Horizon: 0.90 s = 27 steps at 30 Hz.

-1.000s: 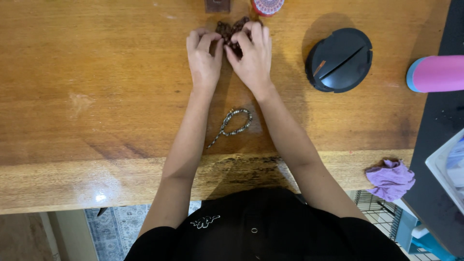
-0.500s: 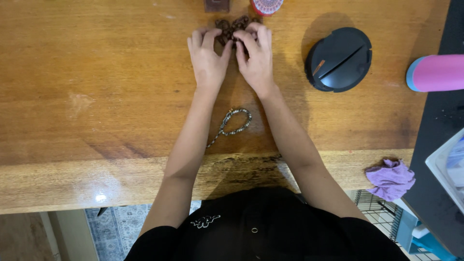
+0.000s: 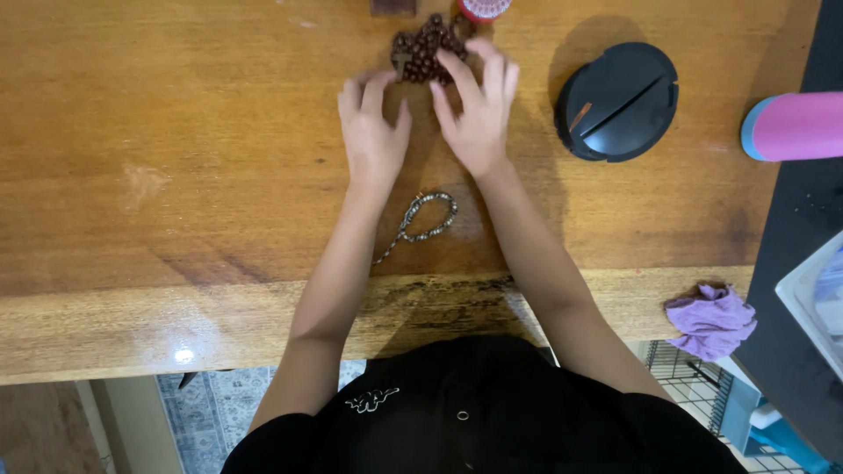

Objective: Arranging religious icons like a crucifix and statue, then handling prayer beads on a wooden desk.

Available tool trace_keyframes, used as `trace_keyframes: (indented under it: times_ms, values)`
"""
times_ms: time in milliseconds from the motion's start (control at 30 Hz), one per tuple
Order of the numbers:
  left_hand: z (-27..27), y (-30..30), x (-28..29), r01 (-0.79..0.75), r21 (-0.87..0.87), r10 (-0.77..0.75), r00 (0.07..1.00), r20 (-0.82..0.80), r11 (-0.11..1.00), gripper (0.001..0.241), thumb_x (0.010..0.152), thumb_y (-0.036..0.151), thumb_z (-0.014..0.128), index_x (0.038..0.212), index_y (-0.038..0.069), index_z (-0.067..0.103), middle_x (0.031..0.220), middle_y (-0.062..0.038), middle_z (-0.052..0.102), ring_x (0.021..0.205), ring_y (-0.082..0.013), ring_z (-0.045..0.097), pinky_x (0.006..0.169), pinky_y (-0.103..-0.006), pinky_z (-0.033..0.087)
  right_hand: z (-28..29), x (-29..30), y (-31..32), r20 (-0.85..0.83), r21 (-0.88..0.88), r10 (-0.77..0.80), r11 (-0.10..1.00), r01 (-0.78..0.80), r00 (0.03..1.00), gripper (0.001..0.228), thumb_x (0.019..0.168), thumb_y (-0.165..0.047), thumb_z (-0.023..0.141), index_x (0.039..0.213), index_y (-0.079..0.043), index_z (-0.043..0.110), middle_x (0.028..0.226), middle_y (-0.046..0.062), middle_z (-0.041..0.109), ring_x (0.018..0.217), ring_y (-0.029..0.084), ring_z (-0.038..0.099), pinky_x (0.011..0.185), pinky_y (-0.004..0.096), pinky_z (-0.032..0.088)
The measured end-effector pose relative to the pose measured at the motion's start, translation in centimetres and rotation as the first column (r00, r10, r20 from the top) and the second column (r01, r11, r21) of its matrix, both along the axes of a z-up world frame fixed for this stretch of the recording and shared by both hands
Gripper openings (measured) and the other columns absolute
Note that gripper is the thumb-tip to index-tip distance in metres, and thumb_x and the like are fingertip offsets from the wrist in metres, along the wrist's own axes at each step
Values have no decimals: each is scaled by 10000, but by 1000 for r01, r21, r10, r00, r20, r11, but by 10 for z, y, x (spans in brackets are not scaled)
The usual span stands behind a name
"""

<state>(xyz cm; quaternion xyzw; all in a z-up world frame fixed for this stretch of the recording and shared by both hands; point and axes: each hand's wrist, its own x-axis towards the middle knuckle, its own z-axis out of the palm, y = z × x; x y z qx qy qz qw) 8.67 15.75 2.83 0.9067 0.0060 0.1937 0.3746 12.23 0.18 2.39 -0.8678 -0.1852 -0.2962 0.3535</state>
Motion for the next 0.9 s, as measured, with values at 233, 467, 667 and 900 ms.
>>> trace_keyframes:
  times_ms: [233, 467, 667, 900]
  values:
    - [22, 19, -86, 241, 147, -138, 855, -501, 959, 475, 830, 332, 844, 1249, 156, 707, 1090, -155, 636, 991, -402, 674, 833, -506, 568, -25, -81, -41, -420, -9, 264, 955, -296, 868, 445, 898, -414, 818, 1253, -174, 698, 1039, 176, 595, 983, 427, 593, 893, 526, 467]
    - [14, 12, -113, 346, 212, -129, 743, -657, 914, 483, 809, 362, 844, 1237, 246, 650, 956, -43, 678, 930, -311, 706, 767, -476, 603, -9, -112, -60, -500, -159, 133, 957, -241, 856, 145, 902, -239, 793, 1006, -159, 732, 858, 60, 653, 812, 295, 652, 744, 405, 524]
    - [-9, -5, -107, 296, 312, -148, 895, -421, 903, 259, 828, 399, 805, 1017, 239, 729, 878, 18, 662, 895, -228, 684, 738, -379, 583, -44, -78, -69, -344, -212, 41, 970, -120, 938, 97, 914, -234, 783, 984, -195, 729, 863, 47, 637, 808, 292, 695, 698, 382, 577]
    - [-38, -20, -73, 234, 177, -170, 933, -318, 956, 220, 832, 340, 790, 948, 163, 731, 839, -50, 660, 833, -303, 688, 694, -449, 586, 22, -35, -56, -253, -117, 79, 987, -111, 964, 79, 1001, -238, 730, 1055, -181, 736, 930, 45, 621, 871, 330, 692, 731, 418, 586]
